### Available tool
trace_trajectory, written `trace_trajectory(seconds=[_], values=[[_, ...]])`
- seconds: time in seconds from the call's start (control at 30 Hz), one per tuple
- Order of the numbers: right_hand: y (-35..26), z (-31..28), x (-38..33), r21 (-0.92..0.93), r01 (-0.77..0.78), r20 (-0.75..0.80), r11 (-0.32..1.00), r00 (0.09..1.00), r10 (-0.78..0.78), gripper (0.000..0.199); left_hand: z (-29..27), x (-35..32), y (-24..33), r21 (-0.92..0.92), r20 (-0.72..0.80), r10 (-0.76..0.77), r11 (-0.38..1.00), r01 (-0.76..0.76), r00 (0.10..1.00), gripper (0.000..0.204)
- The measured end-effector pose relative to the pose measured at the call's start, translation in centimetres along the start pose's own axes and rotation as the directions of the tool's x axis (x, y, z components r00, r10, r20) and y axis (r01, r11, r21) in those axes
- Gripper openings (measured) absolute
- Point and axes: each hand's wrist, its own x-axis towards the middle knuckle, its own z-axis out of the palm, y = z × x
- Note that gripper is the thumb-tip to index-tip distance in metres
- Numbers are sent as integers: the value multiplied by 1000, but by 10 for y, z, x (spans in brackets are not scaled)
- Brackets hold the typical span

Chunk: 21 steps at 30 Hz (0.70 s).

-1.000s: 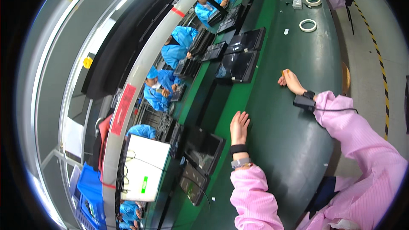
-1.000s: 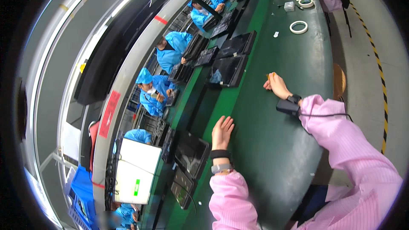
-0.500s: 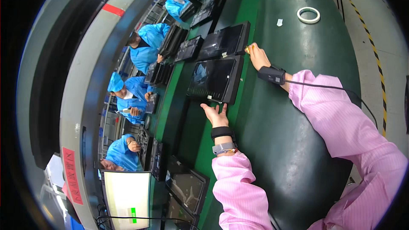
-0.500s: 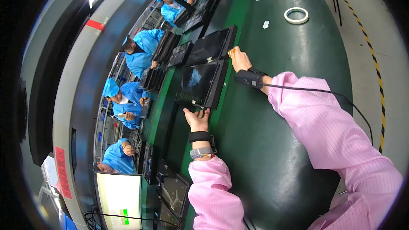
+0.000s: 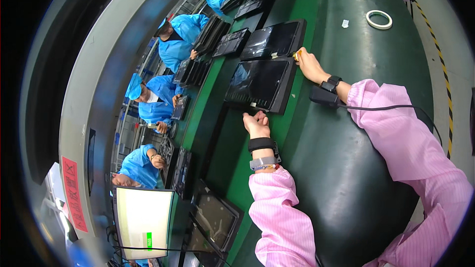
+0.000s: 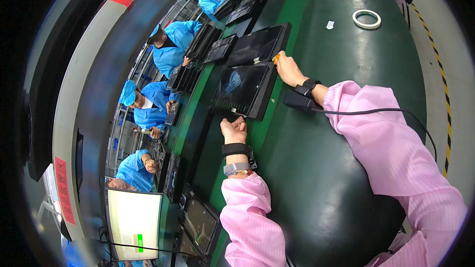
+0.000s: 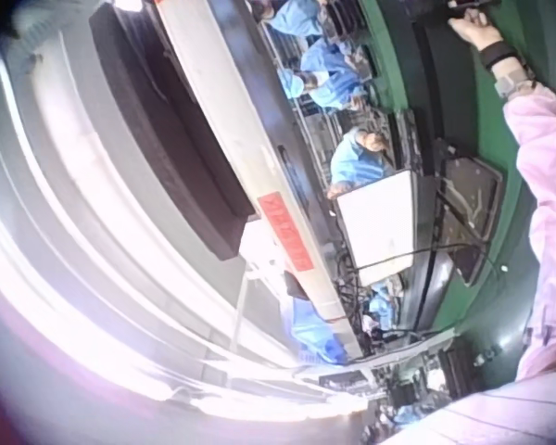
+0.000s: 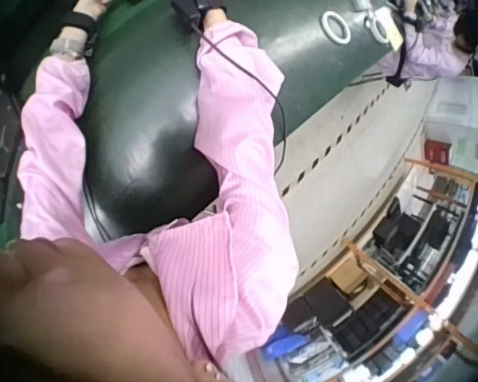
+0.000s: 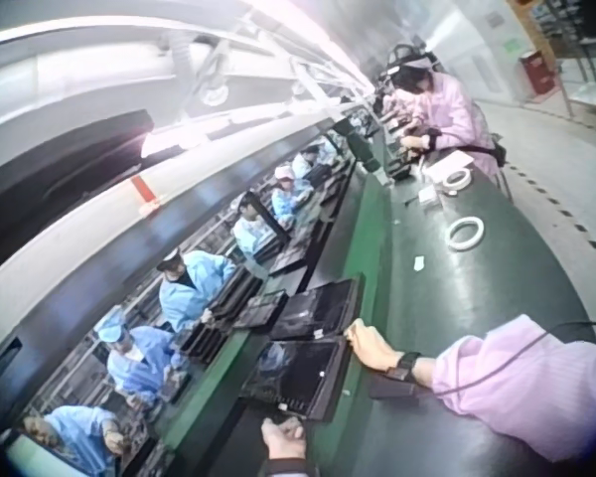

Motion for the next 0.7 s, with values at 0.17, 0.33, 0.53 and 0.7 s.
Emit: trace_trajectory(seconds=[0.17,0.33,0.53,0.7], values=[[-3,0,0,199,-110,34,974,994,106,26,-12,6,6,-115,108,-173,976,185,979,31],[-15,-9,-4,212,-149,103,966,986,130,28,-15,-7,1,40,142,-61,998,56,988,28],[-29,-16,1,399,-142,304,906,952,15,41,-39,-49,20,11,154,36,999,-38,987,6],[-51,-40,-2,258,-256,465,931,878,113,41,-75,-123,14,115,127,-7,993,-7,992,18]])
